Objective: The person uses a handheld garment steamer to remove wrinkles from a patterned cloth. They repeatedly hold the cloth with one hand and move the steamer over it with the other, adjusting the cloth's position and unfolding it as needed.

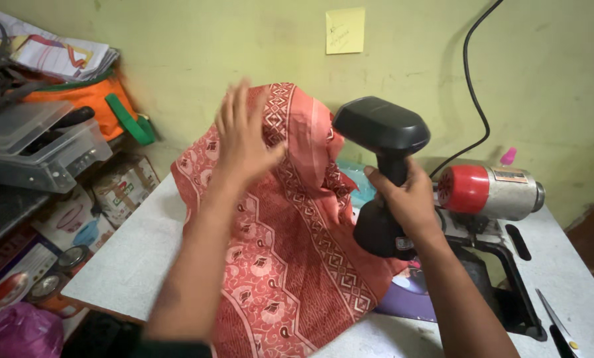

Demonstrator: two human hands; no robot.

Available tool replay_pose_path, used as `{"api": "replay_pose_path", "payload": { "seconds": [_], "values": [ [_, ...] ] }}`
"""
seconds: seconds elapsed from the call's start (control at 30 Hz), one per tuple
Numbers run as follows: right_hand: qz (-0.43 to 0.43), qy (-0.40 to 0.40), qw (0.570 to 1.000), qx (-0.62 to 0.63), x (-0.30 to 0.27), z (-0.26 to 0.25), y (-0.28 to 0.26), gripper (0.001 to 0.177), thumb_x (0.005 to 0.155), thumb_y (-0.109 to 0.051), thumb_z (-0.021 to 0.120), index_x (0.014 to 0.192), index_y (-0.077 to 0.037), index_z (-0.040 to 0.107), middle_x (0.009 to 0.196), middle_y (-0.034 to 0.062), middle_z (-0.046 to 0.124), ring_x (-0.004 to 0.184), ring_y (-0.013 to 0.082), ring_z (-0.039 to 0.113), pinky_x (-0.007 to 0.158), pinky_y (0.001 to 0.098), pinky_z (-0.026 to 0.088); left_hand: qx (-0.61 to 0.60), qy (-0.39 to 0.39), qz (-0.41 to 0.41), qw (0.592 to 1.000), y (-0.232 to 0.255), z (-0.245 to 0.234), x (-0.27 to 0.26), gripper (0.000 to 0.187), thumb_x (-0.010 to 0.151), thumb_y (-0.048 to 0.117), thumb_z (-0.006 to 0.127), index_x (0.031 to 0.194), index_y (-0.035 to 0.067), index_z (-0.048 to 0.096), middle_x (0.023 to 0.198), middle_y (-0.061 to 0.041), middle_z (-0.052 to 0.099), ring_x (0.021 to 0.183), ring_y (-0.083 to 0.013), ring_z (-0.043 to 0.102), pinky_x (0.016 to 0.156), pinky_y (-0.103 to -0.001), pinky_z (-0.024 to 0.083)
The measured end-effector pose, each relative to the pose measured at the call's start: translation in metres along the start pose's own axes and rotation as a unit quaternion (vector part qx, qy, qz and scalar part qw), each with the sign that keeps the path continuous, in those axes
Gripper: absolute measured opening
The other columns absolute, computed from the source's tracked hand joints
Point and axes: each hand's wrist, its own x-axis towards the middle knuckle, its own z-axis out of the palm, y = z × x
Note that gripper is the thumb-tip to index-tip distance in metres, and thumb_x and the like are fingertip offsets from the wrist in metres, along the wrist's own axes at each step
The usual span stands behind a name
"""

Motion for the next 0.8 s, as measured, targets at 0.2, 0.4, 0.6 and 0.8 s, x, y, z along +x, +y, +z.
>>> {"api": "replay_pose_path", "payload": {
  "seconds": [0.2, 0.4, 0.6, 0.8],
  "values": [
    [-0.002, -0.042, 0.991, -0.127, -0.006, 0.002, -0.009, 0.048, 0.080, -0.027, 0.083, 0.121, -0.006, 0.068, 0.071, -0.0003, 0.066, 0.060, 0.0061, 0.057, 0.053, 0.0272, 0.048, 0.003, -0.296, -0.100, 0.950, -0.042, -0.009, 0.095, 0.133, 0.049, 0.067, 0.088, 0.162, 0.031, 0.026, 0.170, -0.014, 0.006, 0.156, -0.0361, 0.000, 0.123, -0.061, 0.008],
    [0.032, -0.151, 0.985, -0.073, -0.019, 0.023, -0.010, 0.046, 0.079, -0.028, 0.082, 0.116, -0.006, 0.069, 0.076, 0.0002, 0.069, 0.059, 0.0086, 0.060, 0.054, 0.0314, 0.050, -0.011, -0.346, -0.128, 0.930, -0.043, 0.004, 0.097, 0.127, 0.048, 0.069, 0.082, 0.161, 0.038, 0.033, 0.168, -0.012, 0.024, 0.157, -0.0352, 0.015, 0.126, -0.058, 0.024],
    [0.055, -0.076, 0.975, -0.200, -0.012, 0.032, 0.006, 0.037, 0.081, -0.025, 0.079, 0.106, -0.001, 0.068, 0.071, 0.0100, 0.073, 0.061, 0.0145, 0.070, 0.059, 0.0330, 0.056, -0.122, -0.391, -0.100, 0.907, -0.078, -0.017, 0.081, 0.140, 0.044, 0.050, 0.095, 0.163, 0.034, 0.023, 0.169, -0.016, 0.006, 0.154, -0.0360, 0.013, 0.122, -0.055, 0.022],
    [0.026, -0.041, 0.992, -0.120, -0.006, 0.029, 0.022, 0.040, 0.080, -0.032, 0.078, 0.099, 0.000, 0.064, 0.072, 0.0103, 0.074, 0.063, 0.0151, 0.074, 0.060, 0.0358, 0.058, -0.310, -0.217, -0.170, 0.910, -0.049, -0.001, 0.033, 0.135, 0.039, 0.034, 0.096, 0.158, 0.032, 0.033, 0.157, -0.015, 0.034, 0.120, -0.0323, 0.057, 0.103, -0.043, 0.053]
  ]
}}
